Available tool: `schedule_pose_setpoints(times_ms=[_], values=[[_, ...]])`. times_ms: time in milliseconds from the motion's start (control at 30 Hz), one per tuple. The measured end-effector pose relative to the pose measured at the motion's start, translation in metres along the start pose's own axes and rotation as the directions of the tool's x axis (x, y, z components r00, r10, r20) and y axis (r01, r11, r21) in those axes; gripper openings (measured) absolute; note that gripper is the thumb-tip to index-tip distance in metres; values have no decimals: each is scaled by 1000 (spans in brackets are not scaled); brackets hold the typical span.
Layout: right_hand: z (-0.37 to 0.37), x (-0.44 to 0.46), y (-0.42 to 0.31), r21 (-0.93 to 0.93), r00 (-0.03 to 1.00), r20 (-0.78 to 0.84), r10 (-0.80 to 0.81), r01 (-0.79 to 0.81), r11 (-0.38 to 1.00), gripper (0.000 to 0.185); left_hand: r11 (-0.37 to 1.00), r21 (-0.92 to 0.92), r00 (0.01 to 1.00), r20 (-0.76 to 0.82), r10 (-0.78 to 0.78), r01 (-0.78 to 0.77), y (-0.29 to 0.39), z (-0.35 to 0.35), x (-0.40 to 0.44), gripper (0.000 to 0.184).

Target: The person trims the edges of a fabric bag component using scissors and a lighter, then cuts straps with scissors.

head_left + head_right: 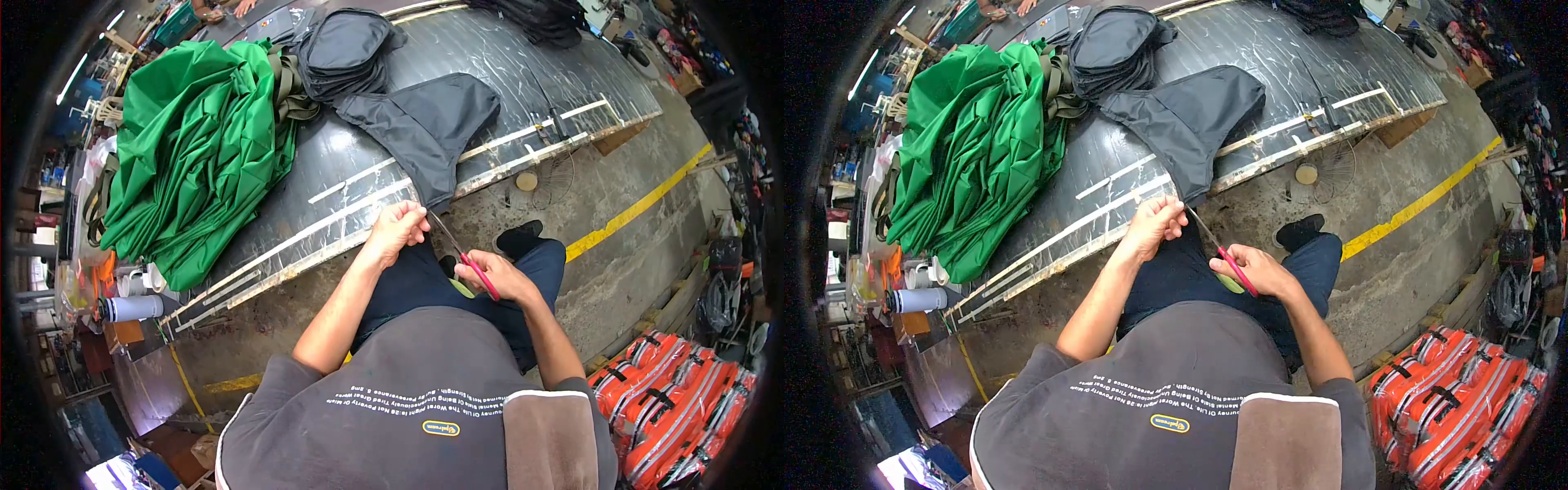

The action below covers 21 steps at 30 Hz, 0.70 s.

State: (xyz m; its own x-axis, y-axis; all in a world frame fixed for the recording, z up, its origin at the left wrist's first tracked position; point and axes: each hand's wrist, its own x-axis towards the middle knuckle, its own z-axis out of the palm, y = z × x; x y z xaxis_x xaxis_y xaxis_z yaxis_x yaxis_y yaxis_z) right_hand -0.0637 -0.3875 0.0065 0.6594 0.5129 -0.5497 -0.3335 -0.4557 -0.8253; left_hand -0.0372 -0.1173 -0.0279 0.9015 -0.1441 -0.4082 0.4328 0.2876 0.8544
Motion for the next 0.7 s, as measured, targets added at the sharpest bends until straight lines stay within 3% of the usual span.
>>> schedule_pose_setpoints(times_ms=[100,300,400,500,700], values=[[6,8,-4,-17,1000,-1,-8,8,1000,42,1000,6,1000,-14,3,-3,2,2,-2,20],[13,12,-24,-234,997,-80,-9,-10,972,45,998,55,999,-30,27,-25,0,0,-2,21],[16,22,-19,-63,999,5,35,-35,997,47,998,58,1000,-17,16,-15,1,-3,-3,22],[17,16,-35,-26,998,-24,65,-66,997,46,999,49,1000,9,-3,3,2,-5,-3,23],[14,19,-38,-254,990,-133,38,-71,964,52,999,42,1000,25,-5,4,0,-6,-1,22]])
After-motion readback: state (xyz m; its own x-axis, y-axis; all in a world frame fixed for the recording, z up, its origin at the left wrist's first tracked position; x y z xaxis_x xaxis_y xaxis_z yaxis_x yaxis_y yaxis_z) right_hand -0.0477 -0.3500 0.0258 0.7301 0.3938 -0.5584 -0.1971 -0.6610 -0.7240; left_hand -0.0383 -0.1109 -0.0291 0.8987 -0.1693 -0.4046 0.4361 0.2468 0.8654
